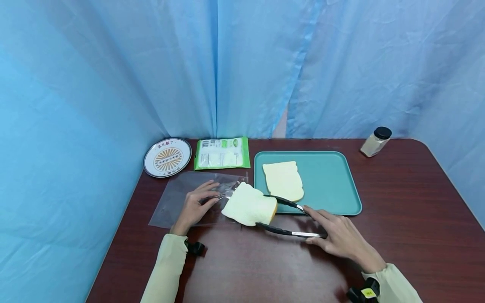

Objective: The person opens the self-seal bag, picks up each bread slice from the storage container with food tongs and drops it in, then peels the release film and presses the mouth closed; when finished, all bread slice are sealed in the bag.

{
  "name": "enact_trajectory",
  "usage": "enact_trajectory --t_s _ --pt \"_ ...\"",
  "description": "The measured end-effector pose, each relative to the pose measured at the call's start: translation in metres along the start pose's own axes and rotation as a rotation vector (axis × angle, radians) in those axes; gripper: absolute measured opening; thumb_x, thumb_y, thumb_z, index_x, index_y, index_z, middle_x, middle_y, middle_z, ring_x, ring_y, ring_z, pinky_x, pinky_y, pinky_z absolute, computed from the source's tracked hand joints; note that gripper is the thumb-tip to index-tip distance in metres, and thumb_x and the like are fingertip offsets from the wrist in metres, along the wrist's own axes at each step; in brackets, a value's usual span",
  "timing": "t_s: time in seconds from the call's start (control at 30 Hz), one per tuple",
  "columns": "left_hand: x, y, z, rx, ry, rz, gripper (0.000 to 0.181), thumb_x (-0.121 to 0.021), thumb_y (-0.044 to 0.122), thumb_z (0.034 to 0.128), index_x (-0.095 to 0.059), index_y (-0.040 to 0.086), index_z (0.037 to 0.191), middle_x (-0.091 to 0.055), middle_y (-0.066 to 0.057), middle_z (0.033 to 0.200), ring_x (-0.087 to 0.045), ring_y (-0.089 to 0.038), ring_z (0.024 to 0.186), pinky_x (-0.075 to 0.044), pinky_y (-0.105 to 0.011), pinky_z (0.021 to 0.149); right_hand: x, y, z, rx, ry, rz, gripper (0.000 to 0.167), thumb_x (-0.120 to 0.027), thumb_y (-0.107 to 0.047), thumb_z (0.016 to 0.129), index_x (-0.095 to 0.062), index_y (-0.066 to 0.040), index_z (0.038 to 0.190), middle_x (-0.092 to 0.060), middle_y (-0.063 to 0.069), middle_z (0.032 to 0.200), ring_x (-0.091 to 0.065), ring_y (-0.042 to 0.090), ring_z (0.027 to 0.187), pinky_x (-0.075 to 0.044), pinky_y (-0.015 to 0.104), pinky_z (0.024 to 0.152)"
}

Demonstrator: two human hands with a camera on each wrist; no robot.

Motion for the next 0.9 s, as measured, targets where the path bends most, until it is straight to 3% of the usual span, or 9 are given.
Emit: enact_trajectory --t_s 0.37,0.9 --pt "0.000 0.003 -0.001 -0.021 -0.006 0.004 0.019 -0.076 0.000 0.0834 -0.079 0.002 0.102 -0.071 -0.020 0.124 -0.058 -0.042 0.129 -0.050 -0.053 0.103 -0.012 0.004 0.012 -0.011 -0.056 0.041 0.088 -0.089 -0.047 0.068 -0.056 -0.016 0.143 -0.073 0.002 0.106 -0.052 -0.001 0.060 -0.040 0.019 0.051" --pt "-0.003 0.005 0.000 -0.030 -0.022 -0.028 0.017 -0.076 0.001 0.0843 -0.078 0.001 0.102 -0.071 -0.019 0.125 -0.058 -0.041 0.130 -0.049 -0.054 0.105 -0.028 0.003 0.030 0.027 -0.093 0.061 0.087 -0.087 -0.048 0.071 -0.054 -0.015 0.144 -0.073 0.003 0.110 -0.070 0.013 0.074 -0.054 0.031 0.060"
Point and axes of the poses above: each hand's wrist, its own z-axis towards the middle knuckle, its own x-axis out of the back of the hand, y = z × x, the point moved 10 cm from there along z, towards the middle knuckle
